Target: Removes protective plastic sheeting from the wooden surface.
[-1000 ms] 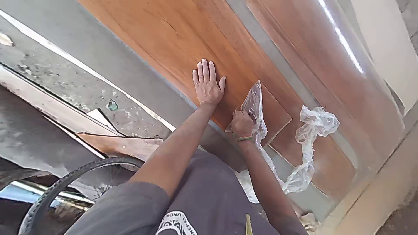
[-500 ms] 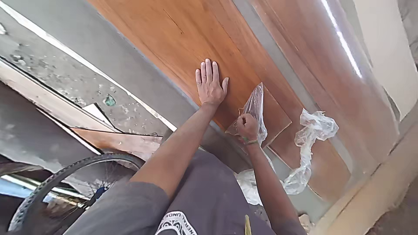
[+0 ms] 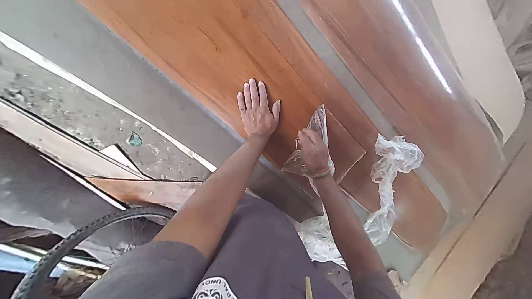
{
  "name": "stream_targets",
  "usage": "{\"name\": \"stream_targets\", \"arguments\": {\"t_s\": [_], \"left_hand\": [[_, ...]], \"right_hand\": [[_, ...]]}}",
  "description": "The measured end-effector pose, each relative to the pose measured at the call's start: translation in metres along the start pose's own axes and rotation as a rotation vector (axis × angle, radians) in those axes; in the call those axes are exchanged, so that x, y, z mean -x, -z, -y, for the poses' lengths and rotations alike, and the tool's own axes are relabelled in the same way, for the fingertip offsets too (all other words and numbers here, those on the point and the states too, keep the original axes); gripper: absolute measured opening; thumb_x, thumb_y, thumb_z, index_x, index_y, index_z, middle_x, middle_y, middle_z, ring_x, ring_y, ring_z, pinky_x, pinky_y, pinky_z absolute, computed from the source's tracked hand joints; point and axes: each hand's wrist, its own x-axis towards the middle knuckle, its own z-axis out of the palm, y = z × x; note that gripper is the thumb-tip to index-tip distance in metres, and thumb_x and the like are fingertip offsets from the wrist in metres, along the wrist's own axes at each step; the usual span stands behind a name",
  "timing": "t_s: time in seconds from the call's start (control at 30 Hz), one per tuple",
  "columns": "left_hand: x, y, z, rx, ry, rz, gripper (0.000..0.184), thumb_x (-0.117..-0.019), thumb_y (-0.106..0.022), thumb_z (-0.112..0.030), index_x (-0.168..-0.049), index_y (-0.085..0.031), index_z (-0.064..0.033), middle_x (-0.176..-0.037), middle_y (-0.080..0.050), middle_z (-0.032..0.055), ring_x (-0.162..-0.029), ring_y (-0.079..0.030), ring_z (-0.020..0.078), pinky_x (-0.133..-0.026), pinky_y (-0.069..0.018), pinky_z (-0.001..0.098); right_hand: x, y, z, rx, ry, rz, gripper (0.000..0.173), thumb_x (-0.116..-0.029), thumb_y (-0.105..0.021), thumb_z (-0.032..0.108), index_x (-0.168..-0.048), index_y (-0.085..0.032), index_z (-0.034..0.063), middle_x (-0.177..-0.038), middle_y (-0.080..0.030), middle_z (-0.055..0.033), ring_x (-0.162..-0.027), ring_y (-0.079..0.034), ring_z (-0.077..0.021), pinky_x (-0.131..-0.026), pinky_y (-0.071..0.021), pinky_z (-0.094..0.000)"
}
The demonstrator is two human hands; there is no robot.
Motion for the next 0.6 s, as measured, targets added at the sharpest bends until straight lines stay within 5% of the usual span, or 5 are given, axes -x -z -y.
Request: {"name": "stream_targets", "arguments": {"t_s": [0.1, 0.27, 0.4, 0.5, 0.6], "left_hand": [[-0.001, 0.001, 0.001, 0.001, 0.002, -0.005, 0.083, -0.1022, -0.025, -0.067, -0.164, -0.024, -0.0125, -0.171, -0.021, 0.0120, -0.158, -0.018, 0.0282, -0.127, -0.0093, 0.0549], [0.001, -0.003, 0.001, 0.003, -0.002, -0.018, 0.082, -0.1020, -0.025, -0.067, -0.164, -0.025, -0.0136, -0.171, -0.022, 0.0114, -0.158, -0.018, 0.0280, -0.127, -0.0087, 0.0551], [0.000, -0.004, 0.003, -0.002, -0.002, -0.012, 0.083, -0.1019, -0.025, -0.068, -0.164, -0.026, -0.0138, -0.171, -0.022, 0.0107, -0.158, -0.018, 0.0284, -0.128, -0.0082, 0.0551], [0.000, -0.004, 0.002, 0.004, -0.003, -0.022, 0.081, -0.1024, -0.025, -0.067, -0.164, -0.026, -0.0139, -0.171, -0.022, 0.0104, -0.158, -0.018, 0.0279, -0.128, -0.0082, 0.0547], [0.001, -0.004, 0.003, 0.014, -0.001, -0.046, 0.080, -0.1023, -0.027, -0.067, -0.163, -0.030, -0.0145, -0.170, -0.025, 0.0103, -0.158, -0.021, 0.0278, -0.127, -0.0108, 0.0548]], "right_hand": [[-0.002, -0.014, -0.016, 0.012, 0.098, 0.185, 0.023, -0.0987, -0.062, 0.012, -0.114, -0.078, 0.0088, -0.113, -0.073, -0.0151, -0.099, -0.072, -0.0340, -0.082, -0.0622, -0.0450], [-0.006, -0.017, -0.028, -0.016, 0.166, 0.182, 0.017, -0.0962, -0.061, 0.006, -0.095, -0.079, 0.0049, -0.102, -0.074, -0.0149, -0.094, -0.073, -0.0319, -0.079, -0.0627, -0.0419], [-0.018, -0.014, -0.030, 0.051, 0.268, 0.264, 0.016, -0.0945, -0.060, 0.002, -0.098, -0.076, 0.0023, -0.103, -0.071, -0.0180, -0.098, -0.072, -0.0348, -0.078, -0.0629, -0.0446], [-0.025, -0.009, -0.031, 0.118, 0.341, 0.323, 0.013, -0.0928, -0.060, 0.001, -0.096, -0.072, 0.0000, -0.099, -0.069, -0.0201, -0.091, -0.071, -0.0372, -0.068, -0.0623, -0.0464], [-0.040, 0.002, -0.029, 0.144, 0.339, 0.618, 0.017, -0.0963, -0.057, 0.004, -0.105, -0.071, -0.0029, -0.109, -0.068, -0.0227, -0.104, -0.068, -0.0406, -0.080, -0.0606, -0.0498]]}}
